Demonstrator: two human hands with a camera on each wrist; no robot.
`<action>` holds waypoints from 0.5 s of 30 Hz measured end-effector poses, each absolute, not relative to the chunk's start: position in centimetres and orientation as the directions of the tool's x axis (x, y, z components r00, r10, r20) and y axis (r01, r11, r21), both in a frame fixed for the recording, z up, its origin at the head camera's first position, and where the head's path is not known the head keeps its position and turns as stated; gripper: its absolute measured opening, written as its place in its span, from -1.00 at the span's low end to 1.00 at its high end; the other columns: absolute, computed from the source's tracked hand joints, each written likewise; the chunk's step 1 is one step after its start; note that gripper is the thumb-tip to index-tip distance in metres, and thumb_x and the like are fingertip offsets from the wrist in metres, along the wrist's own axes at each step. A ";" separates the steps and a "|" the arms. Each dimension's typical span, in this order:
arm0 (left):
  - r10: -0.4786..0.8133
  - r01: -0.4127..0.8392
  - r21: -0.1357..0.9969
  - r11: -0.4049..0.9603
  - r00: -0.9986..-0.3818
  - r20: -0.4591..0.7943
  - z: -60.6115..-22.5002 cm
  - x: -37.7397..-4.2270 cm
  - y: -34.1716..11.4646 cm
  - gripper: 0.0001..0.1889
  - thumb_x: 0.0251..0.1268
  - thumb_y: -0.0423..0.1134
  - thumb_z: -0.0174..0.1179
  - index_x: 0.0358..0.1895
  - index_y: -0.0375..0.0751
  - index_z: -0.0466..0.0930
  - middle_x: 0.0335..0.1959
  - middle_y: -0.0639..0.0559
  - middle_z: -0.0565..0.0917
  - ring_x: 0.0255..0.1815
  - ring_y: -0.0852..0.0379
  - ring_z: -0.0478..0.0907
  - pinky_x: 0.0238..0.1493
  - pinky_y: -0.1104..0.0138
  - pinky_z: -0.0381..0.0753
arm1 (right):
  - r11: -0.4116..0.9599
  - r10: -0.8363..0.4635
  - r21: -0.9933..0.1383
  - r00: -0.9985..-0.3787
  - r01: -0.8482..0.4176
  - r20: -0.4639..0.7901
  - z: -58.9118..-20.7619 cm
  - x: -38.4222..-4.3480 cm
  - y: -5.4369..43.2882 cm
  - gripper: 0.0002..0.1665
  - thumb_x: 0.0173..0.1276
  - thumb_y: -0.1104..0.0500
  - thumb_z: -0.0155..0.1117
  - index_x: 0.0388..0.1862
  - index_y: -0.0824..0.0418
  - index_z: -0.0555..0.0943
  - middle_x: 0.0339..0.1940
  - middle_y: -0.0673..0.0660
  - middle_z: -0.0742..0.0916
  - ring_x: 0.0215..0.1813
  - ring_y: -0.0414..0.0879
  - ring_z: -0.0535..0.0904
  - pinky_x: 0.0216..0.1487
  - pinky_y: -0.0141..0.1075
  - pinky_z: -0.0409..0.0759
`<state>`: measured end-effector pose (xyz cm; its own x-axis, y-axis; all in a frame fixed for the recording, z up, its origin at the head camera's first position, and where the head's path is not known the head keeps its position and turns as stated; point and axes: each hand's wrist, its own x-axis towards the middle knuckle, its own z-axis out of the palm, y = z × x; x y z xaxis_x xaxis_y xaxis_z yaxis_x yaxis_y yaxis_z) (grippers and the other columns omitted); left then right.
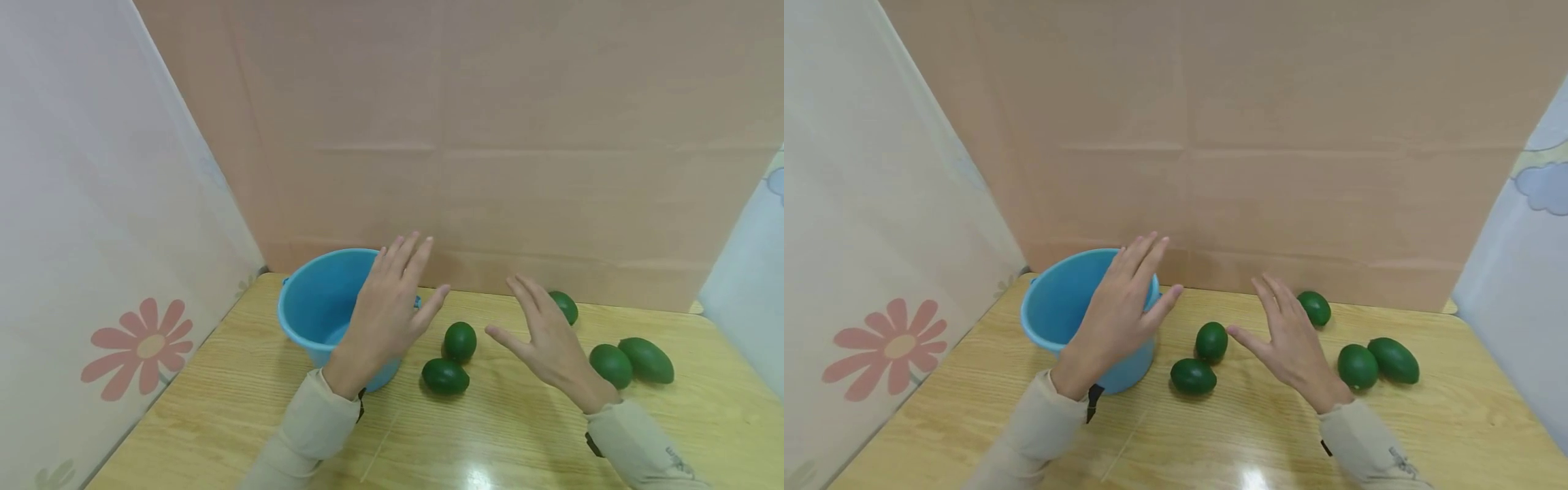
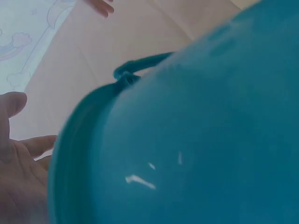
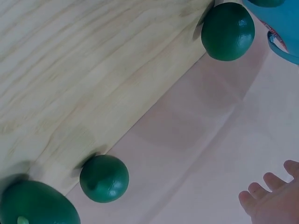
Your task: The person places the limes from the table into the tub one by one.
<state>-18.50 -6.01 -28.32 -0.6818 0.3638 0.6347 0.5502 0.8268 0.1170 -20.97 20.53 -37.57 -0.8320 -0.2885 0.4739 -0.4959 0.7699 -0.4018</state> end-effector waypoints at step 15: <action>0.318 0.543 0.200 0.816 -0.710 0.628 -28.0 -18.2 -8.8 -0.32 0.46 0.03 0.12 0.51 -0.23 0.22 0.50 -0.16 0.32 0.56 -0.13 0.21 0.57 0.02 0.16 | 0.724 -0.321 -0.475 -0.854 -0.500 0.410 -38.4 -20.9 19.2 0.00 0.37 -0.15 0.30 0.63 0.03 0.04 0.60 0.22 0.21 0.52 0.36 0.18 0.27 0.44 0.28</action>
<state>-18.16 -8.75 -27.98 -0.7101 0.3183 0.6281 0.5427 0.8157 0.2002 -20.94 19.18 -38.45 -0.8537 -0.3206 0.4104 -0.5002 0.7241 -0.4748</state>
